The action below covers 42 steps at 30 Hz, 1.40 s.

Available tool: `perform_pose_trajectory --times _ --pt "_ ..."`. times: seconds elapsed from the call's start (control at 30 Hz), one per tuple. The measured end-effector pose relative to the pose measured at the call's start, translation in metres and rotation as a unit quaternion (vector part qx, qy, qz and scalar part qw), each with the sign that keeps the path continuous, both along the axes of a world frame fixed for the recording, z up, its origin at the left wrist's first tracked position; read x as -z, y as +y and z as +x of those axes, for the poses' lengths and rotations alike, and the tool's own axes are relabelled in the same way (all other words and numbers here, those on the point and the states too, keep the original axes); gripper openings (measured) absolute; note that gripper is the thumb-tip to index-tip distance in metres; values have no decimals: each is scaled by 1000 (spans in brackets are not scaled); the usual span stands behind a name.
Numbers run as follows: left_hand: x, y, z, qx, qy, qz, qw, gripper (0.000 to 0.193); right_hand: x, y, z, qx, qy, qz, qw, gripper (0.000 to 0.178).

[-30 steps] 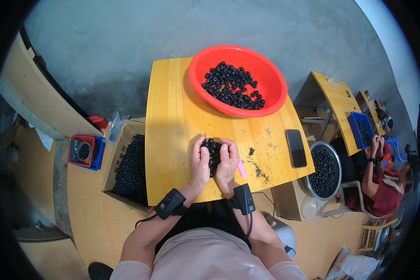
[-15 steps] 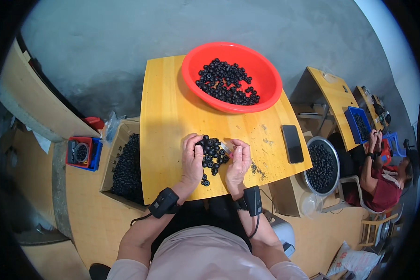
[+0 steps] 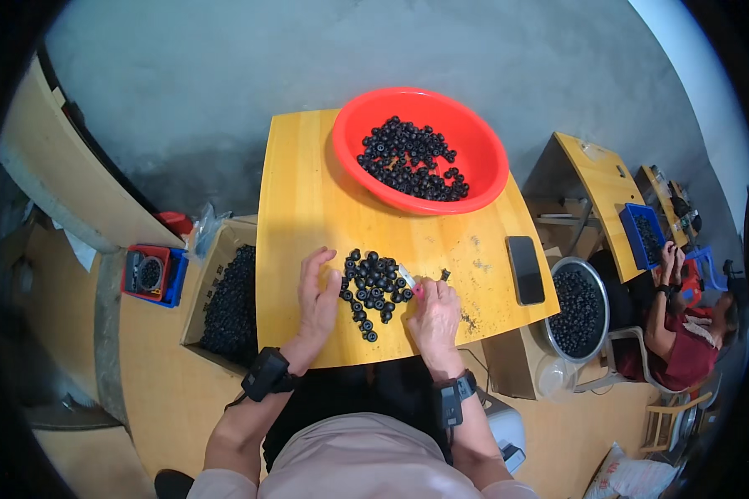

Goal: Sorting and processing small black parts on a table using a small hand tool.

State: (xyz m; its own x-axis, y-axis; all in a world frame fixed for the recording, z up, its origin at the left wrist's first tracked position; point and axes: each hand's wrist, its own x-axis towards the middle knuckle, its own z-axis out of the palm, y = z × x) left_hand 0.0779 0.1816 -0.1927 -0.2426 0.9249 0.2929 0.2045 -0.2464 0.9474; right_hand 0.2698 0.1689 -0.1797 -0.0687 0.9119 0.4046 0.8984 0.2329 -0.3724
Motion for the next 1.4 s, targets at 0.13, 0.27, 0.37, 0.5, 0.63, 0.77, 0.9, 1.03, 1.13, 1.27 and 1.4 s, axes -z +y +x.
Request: perform_pose_trajectory --times 0.13,0.27,0.37,0.5,0.63,0.77,0.9,1.03,1.13,1.27,1.4 --pt "-10 -16 -8 -7 18 -12 1000 29 7 3 0 27 2 2 1000 39" --pt "-17 -43 -13 30 84 -27 996 38 7 4 3 22 6 33 999 32" --pt "-14 -63 -6 59 124 -46 989 43 5 4 7 39 61 14 997 21" --pt "-5 -70 0 77 176 -27 981 47 -18 5 4 11 159 22 987 8" --pt "-3 -66 -8 61 151 -23 986 47 -45 14 -26 -14 192 -60 980 12" --pt "-9 -61 -22 47 183 -27 982 47 -61 27 -58 -40 108 -80 990 27" --pt "-7 -62 -30 53 179 -9 982 46 -37 55 -84 -66 30 -99 992 25" --pt "-6 -62 -29 48 183 17 982 44 -23 72 -95 -104 -70 -93 988 14" --pt "-5 -65 -29 49 162 27 985 42 -16 73 -96 -104 -100 -99 985 12" --pt "-9 -61 -27 49 165 5 985 41 -23 69 -91 -87 -88 -64 990 9" --pt "-19 -63 -14 77 199 27 977 42 -27 62 -74 -86 -62 -42 993 10"
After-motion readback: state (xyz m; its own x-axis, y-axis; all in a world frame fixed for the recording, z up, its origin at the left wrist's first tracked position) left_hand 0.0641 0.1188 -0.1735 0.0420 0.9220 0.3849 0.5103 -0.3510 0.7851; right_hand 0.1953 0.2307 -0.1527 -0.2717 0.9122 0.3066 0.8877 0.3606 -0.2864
